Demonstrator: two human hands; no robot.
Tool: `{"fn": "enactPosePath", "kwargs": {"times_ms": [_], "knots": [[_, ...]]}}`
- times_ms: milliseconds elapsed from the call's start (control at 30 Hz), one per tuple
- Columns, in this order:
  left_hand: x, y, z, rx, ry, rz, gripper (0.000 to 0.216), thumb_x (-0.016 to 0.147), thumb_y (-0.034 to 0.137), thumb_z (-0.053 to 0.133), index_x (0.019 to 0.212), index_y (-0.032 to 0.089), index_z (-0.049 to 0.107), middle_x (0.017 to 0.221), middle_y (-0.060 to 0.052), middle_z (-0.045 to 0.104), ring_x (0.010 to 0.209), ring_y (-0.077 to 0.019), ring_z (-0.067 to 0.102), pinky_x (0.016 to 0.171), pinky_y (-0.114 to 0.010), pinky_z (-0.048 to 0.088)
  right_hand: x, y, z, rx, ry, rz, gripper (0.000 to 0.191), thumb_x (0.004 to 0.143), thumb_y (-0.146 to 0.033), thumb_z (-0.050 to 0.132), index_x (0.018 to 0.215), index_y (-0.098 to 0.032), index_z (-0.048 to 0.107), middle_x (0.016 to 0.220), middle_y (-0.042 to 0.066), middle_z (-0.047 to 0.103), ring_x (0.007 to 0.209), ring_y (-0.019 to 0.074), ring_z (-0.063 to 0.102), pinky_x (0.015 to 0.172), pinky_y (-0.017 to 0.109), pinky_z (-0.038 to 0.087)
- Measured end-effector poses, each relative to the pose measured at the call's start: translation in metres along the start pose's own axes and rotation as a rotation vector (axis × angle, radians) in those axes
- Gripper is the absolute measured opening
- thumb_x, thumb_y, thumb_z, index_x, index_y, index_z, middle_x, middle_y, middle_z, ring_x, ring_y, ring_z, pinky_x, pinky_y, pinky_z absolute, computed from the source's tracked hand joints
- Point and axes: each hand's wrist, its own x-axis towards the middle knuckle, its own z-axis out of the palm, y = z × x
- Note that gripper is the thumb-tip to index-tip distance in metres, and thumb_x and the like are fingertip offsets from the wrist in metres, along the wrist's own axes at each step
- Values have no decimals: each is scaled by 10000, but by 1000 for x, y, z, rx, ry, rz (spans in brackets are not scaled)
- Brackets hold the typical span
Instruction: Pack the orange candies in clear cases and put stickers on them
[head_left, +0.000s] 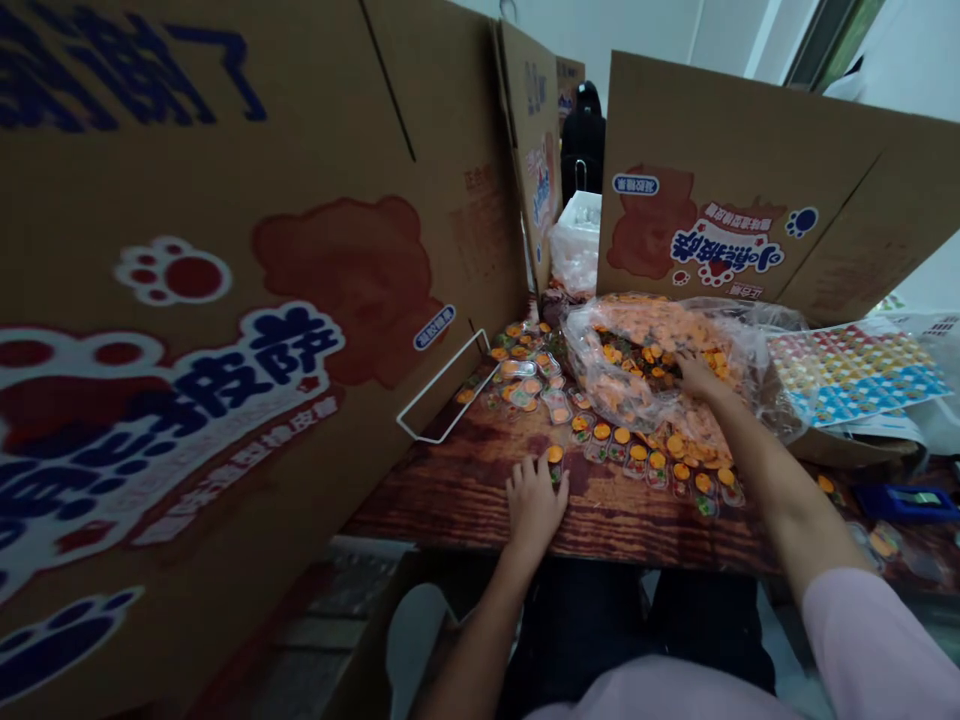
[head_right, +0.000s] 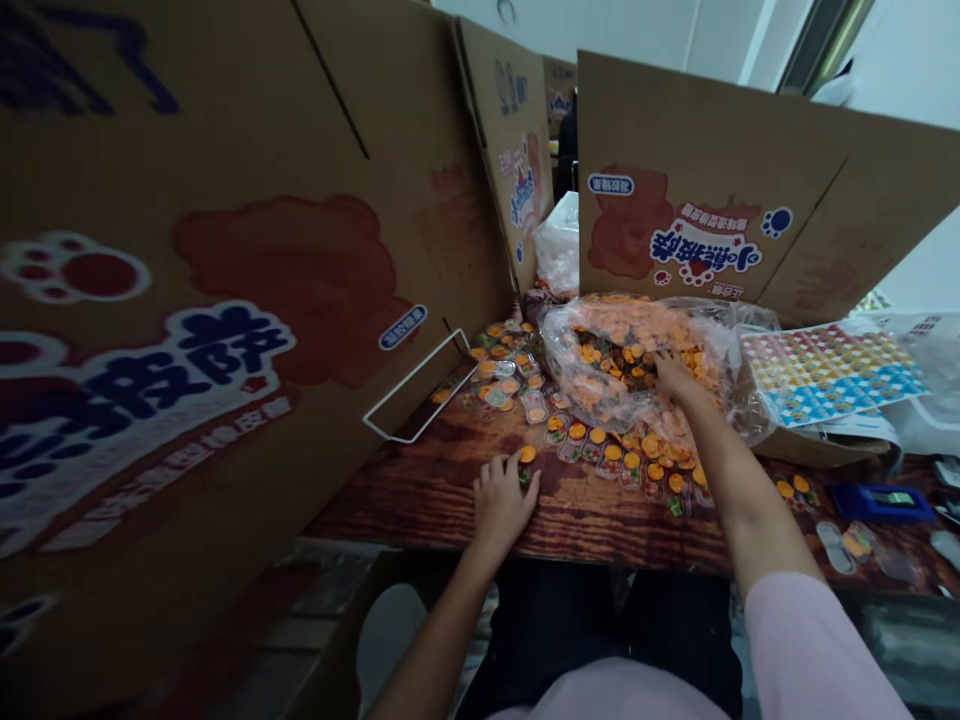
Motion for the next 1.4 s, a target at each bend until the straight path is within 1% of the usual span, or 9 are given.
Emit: {"fn": "enactPosePath", "kwargs": {"times_ms": [200,300,467,600,700,800,967,1200,1400], "knots": [[-35,-2,3,-321,-68,183,489,973,191,476,1460,199,519,1403,-156,624,1285,-334,577,1074,-534,489,9,5,2,16,-8,43,130,891,-145,640,953,-111,748,1127,185,744,1118,244,599,1022,348,415],[-58,6,8,-507,-133,296,558,977,164,465,1530,232,440,1437,-139,616,1340,-290,575,1140,-514,475,-17,2,-6,26,85,113,257,985,-200,490,1004,-95,724,1124,218,724,1083,271,613,985,378,442],[-75,36,12,-611,-234,406,621,963,270,614,1547,237,408,1502,-146,561,1423,-303,512,1193,-531,436,-131,-32,5,563,340,156,296,999,-409,527,1101,-173,675,916,107,737,781,239,660,768,375,545],[-71,59,10,-435,-188,283,713,881,463,771,1473,184,490,1459,-182,552,1417,-401,449,1170,-615,392,-233,-80,37,1053,-8,185,349,977,-510,606,1132,-221,724,772,22,720,497,145,552,495,282,485],[-67,66,10,-349,-188,194,524,922,465,718,1344,182,590,1302,-168,601,1249,-390,536,1069,-595,452,-273,-105,56,1067,-21,254,340,995,-480,595,1126,-210,754,845,40,740,496,127,560,497,274,503],[-66,64,15,-457,-232,274,501,937,416,704,1371,217,553,1289,-138,606,1222,-350,558,1058,-536,476,-282,-117,65,894,86,172,306,1044,-391,534,1173,-233,761,1071,86,754,836,198,718,784,352,615],[-69,47,19,-614,-191,364,912,906,348,746,1622,210,198,1559,-198,452,1445,-338,456,1184,-517,400,-269,-126,72,545,101,-47,401,1066,-243,428,1369,-247,691,1284,136,700,1195,267,657,1040,461,572],[-75,18,12,-566,-156,249,814,901,375,771,1584,249,346,1227,-115,669,1141,-296,627,1037,-477,517,-262,-148,80,440,-16,-236,399,1081,-260,441,1420,-197,642,1470,162,616,1302,273,588,1126,525,512],[-76,14,13,-563,-129,339,620,969,376,688,1536,261,464,1273,-114,670,1164,-269,636,1036,-437,538,-269,-167,68,280,-109,-290,436,1072,-319,475,1440,-131,613,1521,208,572,1244,308,583,1072,500,533]]}}
